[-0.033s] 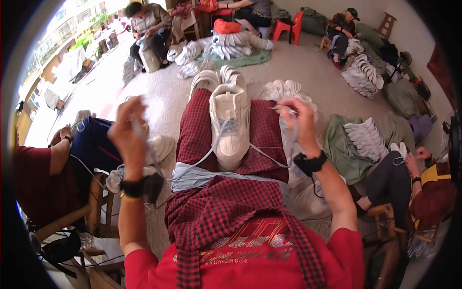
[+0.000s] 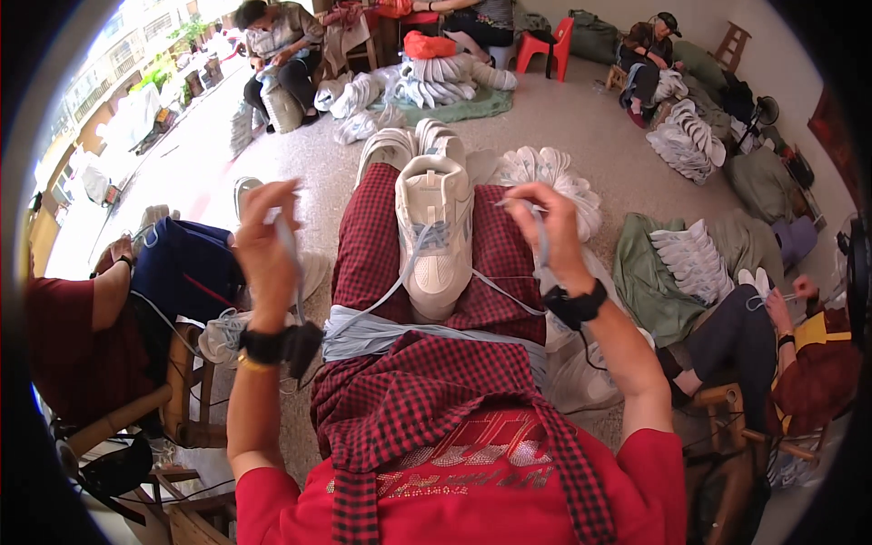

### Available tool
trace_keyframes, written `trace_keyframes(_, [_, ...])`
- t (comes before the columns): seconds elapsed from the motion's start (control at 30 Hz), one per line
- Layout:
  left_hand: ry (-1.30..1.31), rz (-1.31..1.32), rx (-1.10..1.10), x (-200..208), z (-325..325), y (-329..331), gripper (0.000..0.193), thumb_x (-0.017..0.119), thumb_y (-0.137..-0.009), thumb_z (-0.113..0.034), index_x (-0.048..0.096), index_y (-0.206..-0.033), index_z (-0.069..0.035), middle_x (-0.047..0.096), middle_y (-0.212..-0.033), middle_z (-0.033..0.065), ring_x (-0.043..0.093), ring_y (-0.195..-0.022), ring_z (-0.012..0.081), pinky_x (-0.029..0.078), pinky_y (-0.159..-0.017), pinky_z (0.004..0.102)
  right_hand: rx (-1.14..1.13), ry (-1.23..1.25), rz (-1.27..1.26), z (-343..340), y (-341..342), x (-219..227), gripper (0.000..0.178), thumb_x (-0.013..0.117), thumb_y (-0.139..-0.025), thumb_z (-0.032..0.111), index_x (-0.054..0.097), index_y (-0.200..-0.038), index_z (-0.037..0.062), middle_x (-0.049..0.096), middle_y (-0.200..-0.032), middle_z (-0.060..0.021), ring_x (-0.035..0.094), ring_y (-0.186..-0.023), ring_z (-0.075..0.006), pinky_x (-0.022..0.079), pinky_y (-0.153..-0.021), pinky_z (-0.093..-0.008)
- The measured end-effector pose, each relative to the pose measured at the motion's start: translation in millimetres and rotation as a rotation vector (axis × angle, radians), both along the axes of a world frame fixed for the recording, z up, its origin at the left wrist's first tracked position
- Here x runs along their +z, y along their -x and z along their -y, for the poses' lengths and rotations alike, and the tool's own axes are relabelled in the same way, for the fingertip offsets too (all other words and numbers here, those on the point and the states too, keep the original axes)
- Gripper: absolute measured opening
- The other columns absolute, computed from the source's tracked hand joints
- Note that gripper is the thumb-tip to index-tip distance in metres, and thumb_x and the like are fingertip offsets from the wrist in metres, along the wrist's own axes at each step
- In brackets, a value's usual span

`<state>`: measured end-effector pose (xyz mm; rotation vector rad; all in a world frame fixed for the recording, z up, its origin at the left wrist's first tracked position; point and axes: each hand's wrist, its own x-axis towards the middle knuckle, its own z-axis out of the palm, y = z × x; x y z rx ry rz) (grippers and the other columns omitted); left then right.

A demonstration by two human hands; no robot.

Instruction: Insert and thread laces through the eyelets of a white athletic shoe.

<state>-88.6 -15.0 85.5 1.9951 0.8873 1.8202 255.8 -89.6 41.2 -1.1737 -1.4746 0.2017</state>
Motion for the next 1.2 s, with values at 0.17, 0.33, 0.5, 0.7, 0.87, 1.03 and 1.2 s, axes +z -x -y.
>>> trace_keyframes(0.17, [0.336,0.018,-0.272,-60.1,-25.4,-53.5,0.018,0.063,-0.092,0.001,0.074,-0.106,-0.001,0.063,-0.092,0.0033,0.056,-0.069,0.0071,0.046,-0.061,0.0227,0.159,-0.004,0.160,-34.7,42.7,-13.4,0.009,0.069,-0.084,0.002,0.067,-0.092,0.0003,0.068,-0.084,-0.0114,0.066,-0.078,-0.0219,0.051,-0.072,-0.0325])
trace_keyframes(0.33, [0.478,0.032,-0.333,-84.2,-26.6,-76.0,0.017,0.072,-0.091,-0.009,0.072,-0.105,0.000,0.067,-0.080,0.0003,0.058,-0.070,0.0060,0.048,-0.065,0.0211,0.144,0.152,0.073,-39.1,38.9,-20.0,0.009,0.069,-0.084,0.002,0.064,-0.091,0.0006,0.067,-0.080,-0.0100,0.065,-0.072,-0.0178,0.051,-0.067,-0.0309])
trace_keyframes(0.5, [0.598,0.012,-0.339,-93.8,-22.9,-71.4,0.016,0.073,-0.089,-0.009,0.072,-0.102,0.000,0.068,-0.081,0.0001,0.058,-0.071,0.0055,0.047,-0.064,0.0211,0.121,0.063,0.144,-41.3,41.9,-15.1,0.009,0.068,-0.085,0.002,0.061,-0.091,0.0008,0.065,-0.078,-0.0092,0.065,-0.071,-0.0177,0.051,-0.066,-0.0307])
trace_keyframes(0.7, [0.600,0.032,-0.298,-93.5,-18.7,-66.8,0.014,0.072,-0.088,-0.008,0.072,-0.098,0.002,0.071,-0.078,0.0043,0.064,-0.071,0.0068,0.052,-0.064,0.0235,0.147,-0.001,0.278,-41.5,45.4,-6.5,0.011,0.067,-0.080,-0.002,0.059,-0.088,0.0006,0.063,-0.079,-0.0106,0.065,-0.071,-0.0216,0.051,-0.064,-0.0325])
trace_keyframes(0.87, [0.620,0.090,-0.314,-97.1,-17.9,-68.2,0.014,0.071,-0.088,-0.007,0.072,-0.098,0.002,0.070,-0.079,0.0034,0.063,-0.072,0.0066,0.051,-0.064,0.0228,0.190,0.103,0.284,-41.9,49.8,-1.0,0.014,0.066,-0.076,-0.004,0.058,-0.087,0.0008,0.062,-0.079,-0.0121,0.065,-0.071,-0.0253,0.051,-0.065,-0.0344])
trace_keyframes(1.03, [0.662,0.063,-0.282,-92.4,-15.1,-73.1,0.012,0.070,-0.088,-0.006,0.070,-0.098,0.001,0.069,-0.079,0.0019,0.062,-0.071,0.0052,0.050,-0.061,0.0218,0.062,-0.108,0.696,-54.6,61.4,-9.3,0.016,0.065,-0.073,-0.004,0.056,-0.084,0.0018,0.060,-0.078,-0.0119,0.063,-0.069,-0.0276,0.049,-0.062,-0.0373])
trace_keyframes(1.2, [0.625,0.053,-0.246,-97.0,-18.9,-68.9,0.010,0.070,-0.086,-0.004,0.069,-0.094,0.001,0.070,-0.080,0.0026,0.063,-0.072,0.0058,0.051,-0.063,0.0228,0.182,0.304,0.221,-55.0,56.9,-2.7,0.012,0.067,-0.074,-0.003,0.060,-0.083,0.0021,0.062,-0.072,-0.0042,0.058,-0.061,-0.0103,0.047,-0.058,-0.0270])
